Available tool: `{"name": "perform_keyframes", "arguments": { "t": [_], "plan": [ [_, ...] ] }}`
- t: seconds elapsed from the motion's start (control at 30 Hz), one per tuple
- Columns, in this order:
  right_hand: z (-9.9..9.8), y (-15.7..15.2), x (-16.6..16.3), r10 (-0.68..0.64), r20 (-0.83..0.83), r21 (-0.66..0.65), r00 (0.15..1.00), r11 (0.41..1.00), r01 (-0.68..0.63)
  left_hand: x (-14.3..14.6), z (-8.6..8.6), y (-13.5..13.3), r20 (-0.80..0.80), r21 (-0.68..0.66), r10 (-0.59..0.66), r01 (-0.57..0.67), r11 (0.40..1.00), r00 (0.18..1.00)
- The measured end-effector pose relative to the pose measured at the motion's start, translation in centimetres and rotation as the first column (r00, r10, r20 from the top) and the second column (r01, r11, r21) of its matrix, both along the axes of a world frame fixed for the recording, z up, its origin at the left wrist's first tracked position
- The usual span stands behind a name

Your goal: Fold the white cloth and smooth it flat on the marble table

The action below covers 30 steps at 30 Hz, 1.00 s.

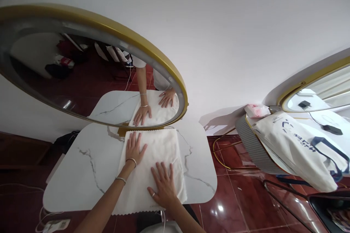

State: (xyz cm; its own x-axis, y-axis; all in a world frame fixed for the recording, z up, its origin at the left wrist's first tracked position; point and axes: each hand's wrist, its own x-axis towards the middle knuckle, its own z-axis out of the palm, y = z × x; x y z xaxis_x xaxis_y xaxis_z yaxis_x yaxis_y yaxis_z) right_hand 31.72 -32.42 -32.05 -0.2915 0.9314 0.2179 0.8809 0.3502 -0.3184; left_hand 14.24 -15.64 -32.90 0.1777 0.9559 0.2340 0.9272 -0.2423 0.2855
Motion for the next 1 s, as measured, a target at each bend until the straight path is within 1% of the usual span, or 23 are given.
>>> {"name": "perform_keyframes", "arguments": {
  "t": [0.07, 0.13, 0.2, 0.27, 0.33, 0.4, 0.5, 0.57, 0.63, 0.7, 0.77, 0.87, 1.0],
  "plan": [
    [-0.3, 2.3, -2.7, -0.096, -0.046, -0.003, 0.994, 0.995, 0.096, -2.2, 0.1, 0.6, -0.002, 0.002, -0.014, 0.014, 1.000, 1.000],
    [-0.5, 5.6, -4.8, -0.254, -0.071, -0.013, 0.965, 0.967, 0.253, -3.5, 0.2, 1.1, -0.001, -0.003, -0.028, 0.028, 1.000, 1.000],
    [-0.6, 9.0, -5.9, -0.395, -0.068, -0.026, 0.916, 0.919, 0.394, -3.6, 0.1, 1.2, 0.011, -0.009, -0.029, 0.029, 1.000, 1.000],
    [-0.8, 11.7, -5.8, -0.467, -0.048, -0.047, 0.883, 0.884, 0.465, -2.6, -0.2, 0.3, 0.035, -0.009, 0.012, -0.012, 1.000, 0.999],
    [-1.0, 13.0, -4.8, -0.475, -0.021, -0.059, 0.880, 0.879, 0.473, -0.7, -0.7, -2.0, 0.049, -0.012, 0.070, -0.069, 0.998, 0.996],
    [-1.2, 13.1, -3.1, -0.484, 0.008, -0.060, 0.875, 0.873, 0.484, 1.5, -1.3, -5.3, 0.030, -0.023, 0.077, -0.076, 0.997, 0.997],
    [-1.3, 12.3, -0.6, -0.531, 0.046, -0.045, 0.846, 0.845, 0.533, 4.0, -1.7, -10.5, -0.020, -0.032, -0.015, 0.015, 0.999, 1.000],
    [-1.4, 11.8, 0.6, -0.525, 0.058, -0.023, 0.849, 0.850, 0.527, 4.6, -1.5, -12.6, -0.036, -0.032, -0.068, 0.067, 0.997, 0.997],
    [-1.5, 11.5, 1.0, -0.493, 0.060, 0.008, 0.868, 0.870, 0.493, 4.2, -1.2, -13.3, -0.050, -0.033, -0.105, 0.103, 0.994, 0.993],
    [-1.5, 11.5, 0.6, -0.456, 0.057, 0.038, 0.888, 0.890, 0.455, 3.0, -0.9, -13.1, -0.067, -0.042, -0.132, 0.130, 0.991, 0.989],
    [-1.5, 11.6, -0.4, -0.425, 0.055, 0.057, 0.903, 0.905, 0.422, 1.4, -0.7, -12.5, -0.077, -0.054, -0.147, 0.143, 0.988, 0.986],
    [-1.4, 12.0, -3.1, -0.386, 0.064, 0.075, 0.920, 0.921, 0.381, -1.2, -0.5, -11.8, -0.078, -0.065, -0.136, 0.132, 0.989, 0.988],
    [-1.5, 12.9, -8.2, -0.342, 0.061, 0.092, 0.938, 0.937, 0.336, -5.7, -0.3, -11.5, -0.092, -0.067, -0.095, 0.089, 0.994, 0.991]
  ]
}}
